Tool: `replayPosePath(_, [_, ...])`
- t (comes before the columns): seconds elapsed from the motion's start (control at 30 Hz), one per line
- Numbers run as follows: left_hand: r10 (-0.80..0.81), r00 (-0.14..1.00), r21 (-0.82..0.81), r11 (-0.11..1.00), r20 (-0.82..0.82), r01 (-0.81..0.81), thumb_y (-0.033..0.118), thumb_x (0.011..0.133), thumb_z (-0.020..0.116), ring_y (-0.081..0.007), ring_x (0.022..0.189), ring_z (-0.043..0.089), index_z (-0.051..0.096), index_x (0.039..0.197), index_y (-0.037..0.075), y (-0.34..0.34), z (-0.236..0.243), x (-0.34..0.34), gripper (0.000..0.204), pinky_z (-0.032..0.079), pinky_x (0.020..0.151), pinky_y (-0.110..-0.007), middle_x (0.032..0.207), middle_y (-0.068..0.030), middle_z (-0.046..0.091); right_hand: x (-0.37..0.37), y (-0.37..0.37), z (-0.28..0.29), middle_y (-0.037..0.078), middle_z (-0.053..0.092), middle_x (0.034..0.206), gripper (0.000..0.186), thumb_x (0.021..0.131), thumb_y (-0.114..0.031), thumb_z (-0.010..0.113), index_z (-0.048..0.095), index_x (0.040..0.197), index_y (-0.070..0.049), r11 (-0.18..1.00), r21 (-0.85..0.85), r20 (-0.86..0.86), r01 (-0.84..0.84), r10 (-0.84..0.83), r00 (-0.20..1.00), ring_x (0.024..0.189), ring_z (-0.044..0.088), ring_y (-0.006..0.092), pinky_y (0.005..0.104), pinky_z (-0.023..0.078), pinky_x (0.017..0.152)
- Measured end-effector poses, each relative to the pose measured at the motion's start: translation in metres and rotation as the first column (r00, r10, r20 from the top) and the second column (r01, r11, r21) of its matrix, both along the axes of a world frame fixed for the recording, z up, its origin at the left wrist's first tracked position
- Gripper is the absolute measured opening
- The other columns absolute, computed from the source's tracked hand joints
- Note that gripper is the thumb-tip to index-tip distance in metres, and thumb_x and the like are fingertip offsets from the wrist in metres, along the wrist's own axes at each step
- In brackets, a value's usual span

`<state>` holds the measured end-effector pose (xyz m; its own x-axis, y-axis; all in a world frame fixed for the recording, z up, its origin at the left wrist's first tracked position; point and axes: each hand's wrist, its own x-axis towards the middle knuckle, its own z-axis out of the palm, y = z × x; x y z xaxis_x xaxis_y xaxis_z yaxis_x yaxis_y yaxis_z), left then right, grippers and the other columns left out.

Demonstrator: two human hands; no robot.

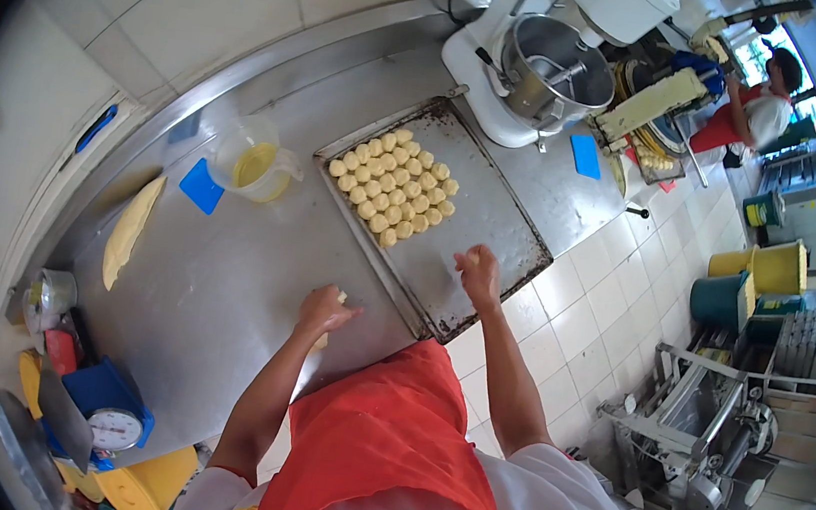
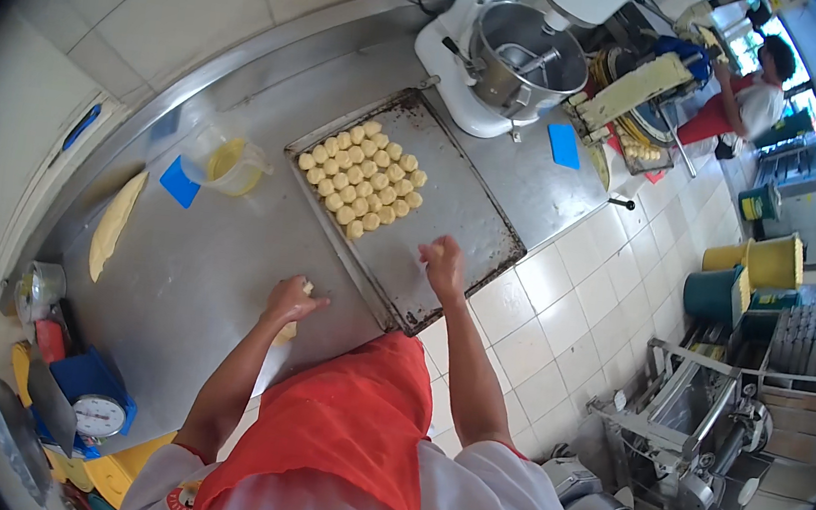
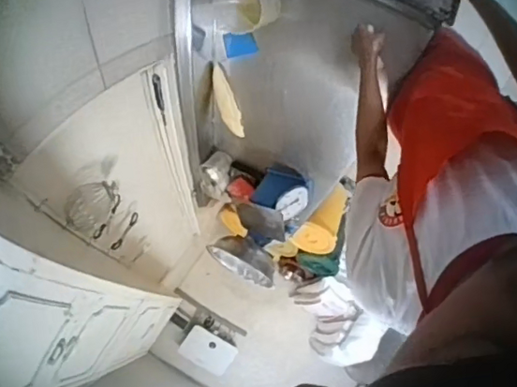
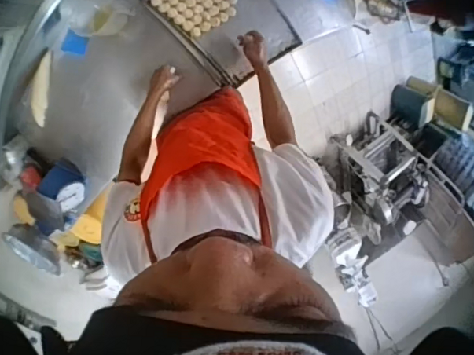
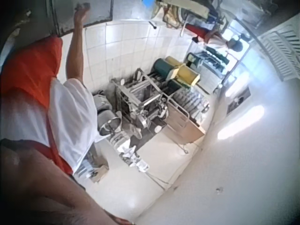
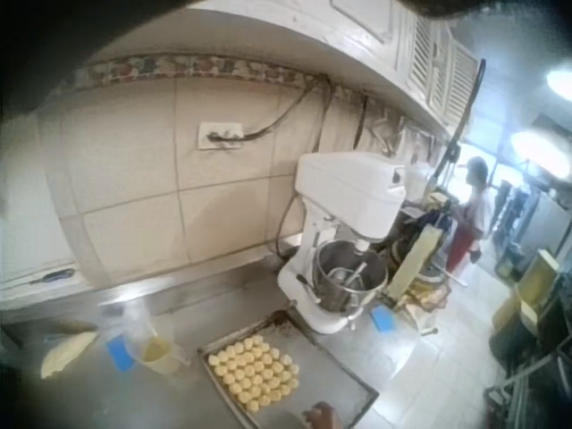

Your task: The person uses a blue scraper to cut a section of dough, rolls it into a long cylinder with both hands, and then pinches off small uniform balls of dough, arranging them in rows on a metal tray.

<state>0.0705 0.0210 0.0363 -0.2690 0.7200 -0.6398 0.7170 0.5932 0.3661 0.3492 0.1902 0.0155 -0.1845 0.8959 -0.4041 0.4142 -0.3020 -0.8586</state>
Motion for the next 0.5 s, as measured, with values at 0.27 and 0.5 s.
replayPosePath(0.27, [0.111, 0.993, 0.124, 0.986, 0.041, -0.115, 0.033, 0.070, 0.084, -0.0387, 0.101, 0.061, 0.055, 0.105, 0.001, -0.012, -0.014, 0.012, 0.056, 0.049, 0.089, -0.044, 0.106, -0.0203, 0.064, -0.009, 0.112, -0.047, 0.020, 0.063, 0.096, 0.036, 0.079, -0.014, 0.069, 0.059, 0.112, -0.004, 0.813, 0.544, 0.243, -0.209, 0.086, 0.966, 0.090, 0.063, 0.0349, 0.0442, 0.050, 0.084])
replayPosePath(0.5, [0.126, 0.985, 0.325, 0.942, -0.120, -0.081, 0.021, 0.067, 0.084, -0.0367, 0.123, 0.049, 0.052, 0.123, 0.004, -0.028, -0.010, 0.048, 0.066, 0.043, 0.100, -0.048, 0.127, -0.0192, 0.054, -0.034, 0.137, -0.033, 0.019, 0.062, 0.100, 0.035, 0.080, -0.017, 0.076, 0.066, 0.111, -0.004, 0.943, 0.223, 0.223, -0.249, 0.199, 0.954, 0.083, 0.065, 0.0268, 0.0380, 0.054, 0.072])
